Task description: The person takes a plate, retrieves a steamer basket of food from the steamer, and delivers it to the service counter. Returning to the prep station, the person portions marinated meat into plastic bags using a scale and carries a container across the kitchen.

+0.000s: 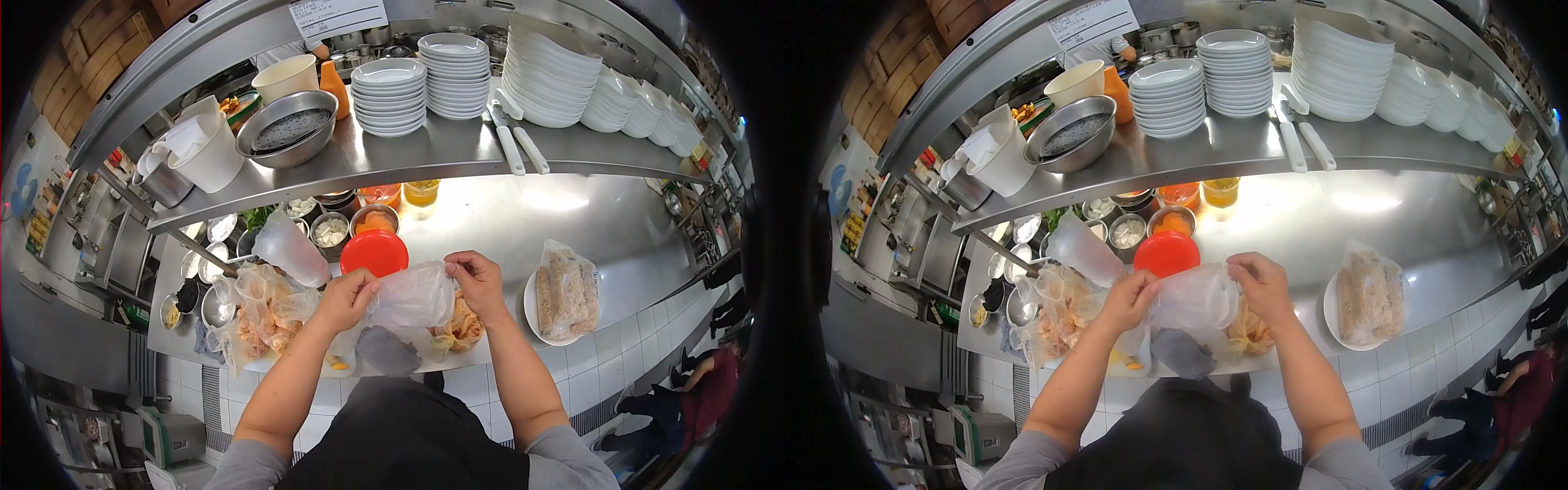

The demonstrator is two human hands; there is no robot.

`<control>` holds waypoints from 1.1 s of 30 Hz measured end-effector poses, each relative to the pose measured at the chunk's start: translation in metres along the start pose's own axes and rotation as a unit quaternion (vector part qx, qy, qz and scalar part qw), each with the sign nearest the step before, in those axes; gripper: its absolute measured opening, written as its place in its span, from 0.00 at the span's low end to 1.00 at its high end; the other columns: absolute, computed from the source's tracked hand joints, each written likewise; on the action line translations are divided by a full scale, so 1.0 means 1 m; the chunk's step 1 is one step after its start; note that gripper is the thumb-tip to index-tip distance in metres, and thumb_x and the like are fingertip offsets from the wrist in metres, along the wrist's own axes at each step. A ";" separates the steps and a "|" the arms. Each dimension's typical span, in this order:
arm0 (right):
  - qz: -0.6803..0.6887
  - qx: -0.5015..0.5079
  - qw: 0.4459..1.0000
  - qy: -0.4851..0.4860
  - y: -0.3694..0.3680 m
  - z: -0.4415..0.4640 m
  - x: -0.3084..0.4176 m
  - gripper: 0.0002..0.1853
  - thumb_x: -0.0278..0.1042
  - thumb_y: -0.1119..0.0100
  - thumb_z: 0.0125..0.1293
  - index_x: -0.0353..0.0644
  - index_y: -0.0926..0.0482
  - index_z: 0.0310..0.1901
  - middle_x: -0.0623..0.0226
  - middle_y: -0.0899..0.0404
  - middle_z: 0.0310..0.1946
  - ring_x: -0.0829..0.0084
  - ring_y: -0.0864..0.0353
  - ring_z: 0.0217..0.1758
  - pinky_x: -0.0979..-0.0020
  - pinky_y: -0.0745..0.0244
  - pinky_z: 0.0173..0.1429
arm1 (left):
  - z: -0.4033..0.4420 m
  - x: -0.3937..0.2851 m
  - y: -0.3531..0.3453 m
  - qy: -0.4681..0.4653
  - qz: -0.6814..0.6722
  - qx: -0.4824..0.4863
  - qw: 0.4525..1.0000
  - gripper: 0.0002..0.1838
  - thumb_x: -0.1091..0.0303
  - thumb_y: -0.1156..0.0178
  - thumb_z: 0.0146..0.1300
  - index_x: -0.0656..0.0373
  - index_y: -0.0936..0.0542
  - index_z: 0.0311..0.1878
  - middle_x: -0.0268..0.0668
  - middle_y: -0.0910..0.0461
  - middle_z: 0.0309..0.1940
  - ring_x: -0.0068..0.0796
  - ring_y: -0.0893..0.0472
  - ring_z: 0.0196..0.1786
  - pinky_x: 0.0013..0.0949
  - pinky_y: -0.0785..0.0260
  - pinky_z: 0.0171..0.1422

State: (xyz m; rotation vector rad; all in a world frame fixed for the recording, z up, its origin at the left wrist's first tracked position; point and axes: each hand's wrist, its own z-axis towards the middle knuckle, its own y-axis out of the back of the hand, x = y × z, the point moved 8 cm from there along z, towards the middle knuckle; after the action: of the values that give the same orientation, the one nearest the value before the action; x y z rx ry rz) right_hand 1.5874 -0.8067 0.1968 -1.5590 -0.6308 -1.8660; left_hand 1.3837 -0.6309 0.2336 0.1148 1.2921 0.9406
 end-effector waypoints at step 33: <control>0.073 -0.120 0.990 -0.022 0.065 -0.014 -0.042 0.03 0.28 0.38 0.77 0.39 0.18 0.45 0.71 0.19 0.34 0.79 0.21 0.35 0.71 0.19 0.46 | -0.016 -0.117 0.291 -0.298 -0.172 -0.645 0.682 0.22 0.86 0.45 0.65 0.55 0.34 0.59 0.37 0.28 0.53 0.28 0.25 0.55 0.33 0.32 0.66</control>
State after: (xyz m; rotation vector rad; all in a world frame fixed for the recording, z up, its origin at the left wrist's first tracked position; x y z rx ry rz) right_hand 1.6297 -0.8550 0.1510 -1.7519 -0.3100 -1.8541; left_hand 1.2199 -0.5269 0.4806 -0.8470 -0.1641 1.1491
